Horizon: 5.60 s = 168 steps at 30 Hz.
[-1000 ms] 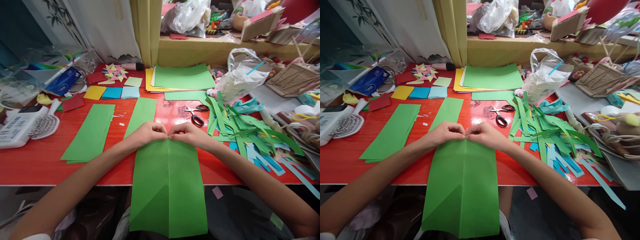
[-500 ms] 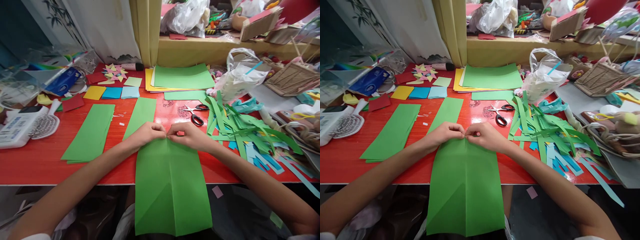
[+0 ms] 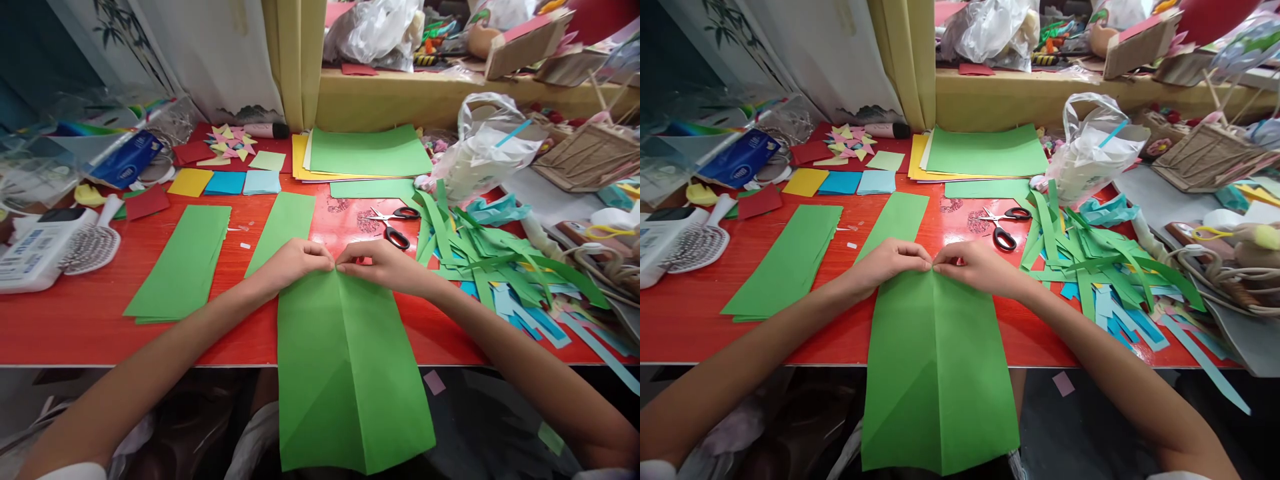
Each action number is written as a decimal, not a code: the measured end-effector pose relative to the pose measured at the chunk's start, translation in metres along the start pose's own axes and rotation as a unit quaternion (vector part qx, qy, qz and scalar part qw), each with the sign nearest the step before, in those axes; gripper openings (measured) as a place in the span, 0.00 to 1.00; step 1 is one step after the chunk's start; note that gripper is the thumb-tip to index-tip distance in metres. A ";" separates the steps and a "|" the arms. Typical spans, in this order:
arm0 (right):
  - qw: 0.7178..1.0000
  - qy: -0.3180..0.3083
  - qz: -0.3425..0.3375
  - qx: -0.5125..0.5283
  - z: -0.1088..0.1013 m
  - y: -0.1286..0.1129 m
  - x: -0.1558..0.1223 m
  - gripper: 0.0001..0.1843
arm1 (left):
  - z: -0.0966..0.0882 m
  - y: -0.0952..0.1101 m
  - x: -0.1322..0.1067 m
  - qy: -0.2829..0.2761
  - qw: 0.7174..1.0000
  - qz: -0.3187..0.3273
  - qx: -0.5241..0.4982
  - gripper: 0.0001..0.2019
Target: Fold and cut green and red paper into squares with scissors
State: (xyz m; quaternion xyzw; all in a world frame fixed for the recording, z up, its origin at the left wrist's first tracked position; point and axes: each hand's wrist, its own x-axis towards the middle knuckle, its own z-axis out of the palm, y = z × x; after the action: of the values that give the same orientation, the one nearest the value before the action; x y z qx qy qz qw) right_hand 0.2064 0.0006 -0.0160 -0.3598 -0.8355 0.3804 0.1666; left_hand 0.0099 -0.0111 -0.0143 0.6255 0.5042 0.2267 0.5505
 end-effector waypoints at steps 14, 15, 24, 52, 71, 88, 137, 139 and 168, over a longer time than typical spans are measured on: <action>0.980 0.084 0.032 -0.175 -0.004 0.022 0.005 0.11 | -0.024 -0.012 0.003 0.200 0.769 0.055 0.605 0.15; 0.977 0.099 0.026 -0.185 -0.003 0.024 0.006 0.11 | -0.025 -0.011 0.002 0.212 0.759 0.048 0.614 0.14; 0.942 0.211 -0.028 -0.259 0.009 0.046 0.020 0.13 | -0.002 -0.021 0.007 0.042 0.780 0.255 0.569 0.22; 0.926 0.045 0.019 -0.374 0.024 0.047 0.014 0.34 | 0.005 -0.029 0.004 -0.051 0.849 0.115 0.514 0.38; 0.927 0.044 0.026 -0.371 0.024 0.043 0.014 0.33 | 0.022 -0.024 -0.001 0.004 0.862 0.088 0.500 0.37; 0.947 0.124 0.035 -0.296 0.013 0.041 0.018 0.31 | 0.013 -0.028 0.001 -0.052 0.845 0.119 0.519 0.41; 0.930 0.058 0.034 -0.361 0.031 0.039 0.020 0.32 | 0.025 -0.022 -0.002 0.034 0.831 0.074 0.550 0.38; 0.935 0.068 0.044 -0.344 0.029 0.039 0.021 0.33 | 0.024 -0.021 -0.004 0.021 0.832 0.076 0.549 0.40; 0.922 0.059 0.063 -0.377 0.031 0.040 0.017 0.34 | 0.022 -0.023 0.003 0.035 0.818 0.071 0.570 0.41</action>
State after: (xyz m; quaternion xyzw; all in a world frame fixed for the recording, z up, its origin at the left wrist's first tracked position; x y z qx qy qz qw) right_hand 0.1972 0.0150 -0.0662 -0.4695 -0.8815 0.0253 0.0437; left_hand 0.0213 -0.0210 -0.0424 0.8531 0.5166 -0.0414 0.0601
